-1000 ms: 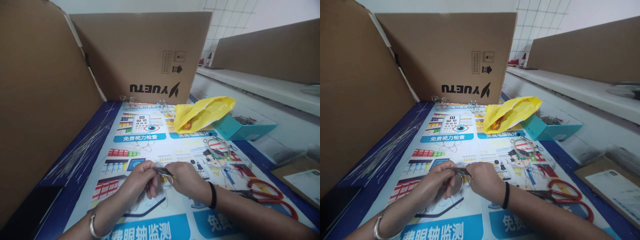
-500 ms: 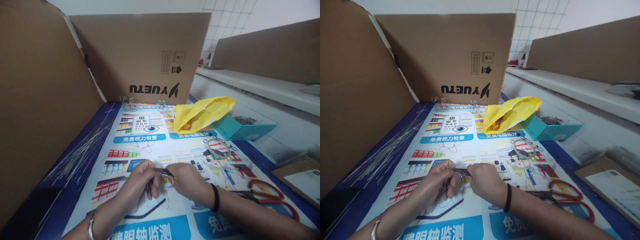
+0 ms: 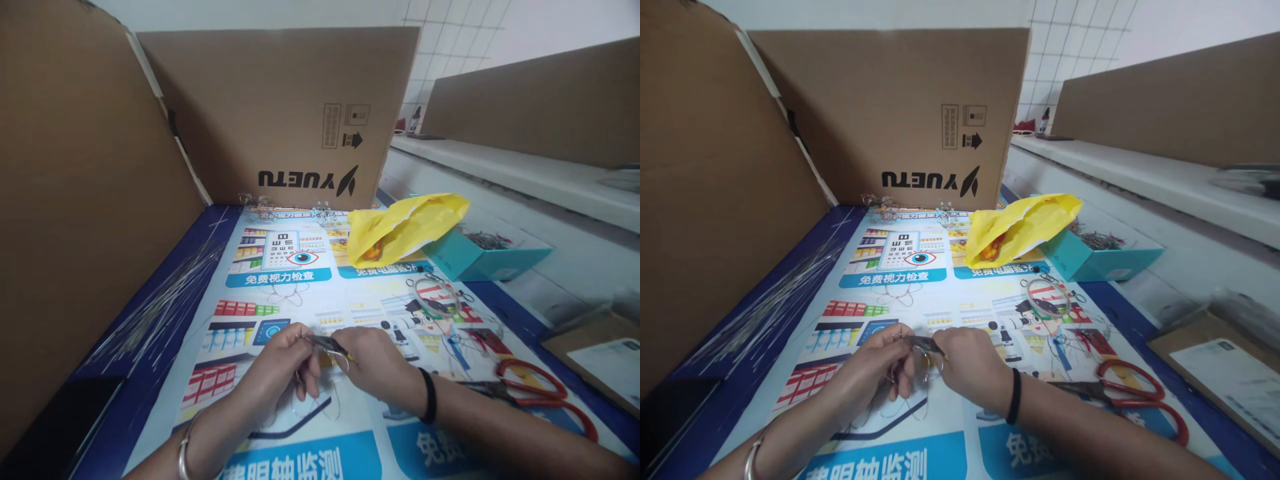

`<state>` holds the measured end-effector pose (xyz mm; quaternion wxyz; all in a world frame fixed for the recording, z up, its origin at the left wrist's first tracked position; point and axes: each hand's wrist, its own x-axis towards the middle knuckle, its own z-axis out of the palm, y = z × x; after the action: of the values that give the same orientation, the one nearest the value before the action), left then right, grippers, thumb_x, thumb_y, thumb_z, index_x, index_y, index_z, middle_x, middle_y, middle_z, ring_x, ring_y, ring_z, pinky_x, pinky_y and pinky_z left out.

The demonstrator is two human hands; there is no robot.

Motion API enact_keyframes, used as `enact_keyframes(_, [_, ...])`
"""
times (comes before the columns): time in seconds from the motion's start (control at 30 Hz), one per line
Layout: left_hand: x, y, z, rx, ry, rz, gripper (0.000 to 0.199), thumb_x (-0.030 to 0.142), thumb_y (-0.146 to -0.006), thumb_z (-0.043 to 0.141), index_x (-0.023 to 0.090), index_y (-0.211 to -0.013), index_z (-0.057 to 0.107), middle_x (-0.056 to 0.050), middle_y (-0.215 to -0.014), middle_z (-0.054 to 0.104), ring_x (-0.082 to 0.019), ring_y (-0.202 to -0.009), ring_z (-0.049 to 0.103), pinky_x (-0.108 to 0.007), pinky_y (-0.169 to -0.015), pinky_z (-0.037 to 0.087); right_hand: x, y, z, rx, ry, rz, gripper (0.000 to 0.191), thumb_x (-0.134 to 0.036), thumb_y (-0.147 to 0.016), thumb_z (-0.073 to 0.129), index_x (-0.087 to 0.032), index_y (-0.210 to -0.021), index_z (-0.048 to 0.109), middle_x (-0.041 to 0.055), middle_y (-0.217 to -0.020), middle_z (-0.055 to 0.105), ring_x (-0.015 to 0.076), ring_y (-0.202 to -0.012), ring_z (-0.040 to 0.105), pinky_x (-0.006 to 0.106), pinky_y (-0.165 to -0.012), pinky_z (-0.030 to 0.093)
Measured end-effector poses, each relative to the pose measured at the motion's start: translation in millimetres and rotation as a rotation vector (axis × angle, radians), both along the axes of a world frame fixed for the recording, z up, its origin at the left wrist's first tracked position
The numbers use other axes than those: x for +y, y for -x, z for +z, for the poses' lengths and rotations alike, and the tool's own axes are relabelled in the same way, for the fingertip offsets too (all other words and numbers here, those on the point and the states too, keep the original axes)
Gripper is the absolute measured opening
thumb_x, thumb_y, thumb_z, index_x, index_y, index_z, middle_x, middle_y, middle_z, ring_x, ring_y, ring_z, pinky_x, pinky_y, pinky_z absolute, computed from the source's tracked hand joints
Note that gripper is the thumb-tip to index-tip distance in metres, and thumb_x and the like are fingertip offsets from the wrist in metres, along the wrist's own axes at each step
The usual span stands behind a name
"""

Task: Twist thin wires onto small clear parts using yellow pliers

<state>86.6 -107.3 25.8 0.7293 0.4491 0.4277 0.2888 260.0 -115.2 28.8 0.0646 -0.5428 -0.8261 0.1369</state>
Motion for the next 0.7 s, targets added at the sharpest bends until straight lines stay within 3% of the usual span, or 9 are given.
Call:
enact_keyframes(0.4, [-1,2,6.3,-0.008,0.024,-0.048,0.005,0.02,-0.078,0.042,0.018,-0.074,0.042,0.003,-0.049,0.057,-0.008,-0.034,0.052,-0.014,-0.03,0.027,2,-3,-0.5,0.052,0.007,0.033,0.015,-0.023,-0.082,0.045,-0.019,-0.077,0.059,0.002,-0.079,0.066,0.0147,-0.074,0.059,0.021,-0.06,0.033])
enact_keyframes(0.6, [-2,-1,15.5,0.289,-0.094,-0.092,0.016,0.01,-0.066,0.038,0.019,-0.078,0.04,0.005,-0.045,0.058,-0.008,-0.028,0.049,-0.015,-0.03,0.026,2,-3,-4.4,0.077,-0.049,0.06,0.02,-0.025,-0.085,0.043,-0.018,-0.076,0.059,0.0029,-0.076,0.065,0.0148,-0.07,0.058,0.022,-0.061,0.033])
enact_keyframes(0.7, [-2,0,18.4,0.32,-0.099,-0.074,0.013,0.011,-0.067,0.037,0.02,-0.076,0.039,0.006,-0.045,0.057,-0.008,-0.029,0.049,-0.015,-0.031,0.027,1,-3,-5.4,0.086,-0.044,0.077,0.019,-0.024,-0.085,0.042,-0.018,-0.077,0.059,0.0032,-0.077,0.066,0.0149,-0.072,0.059,0.022,-0.061,0.033])
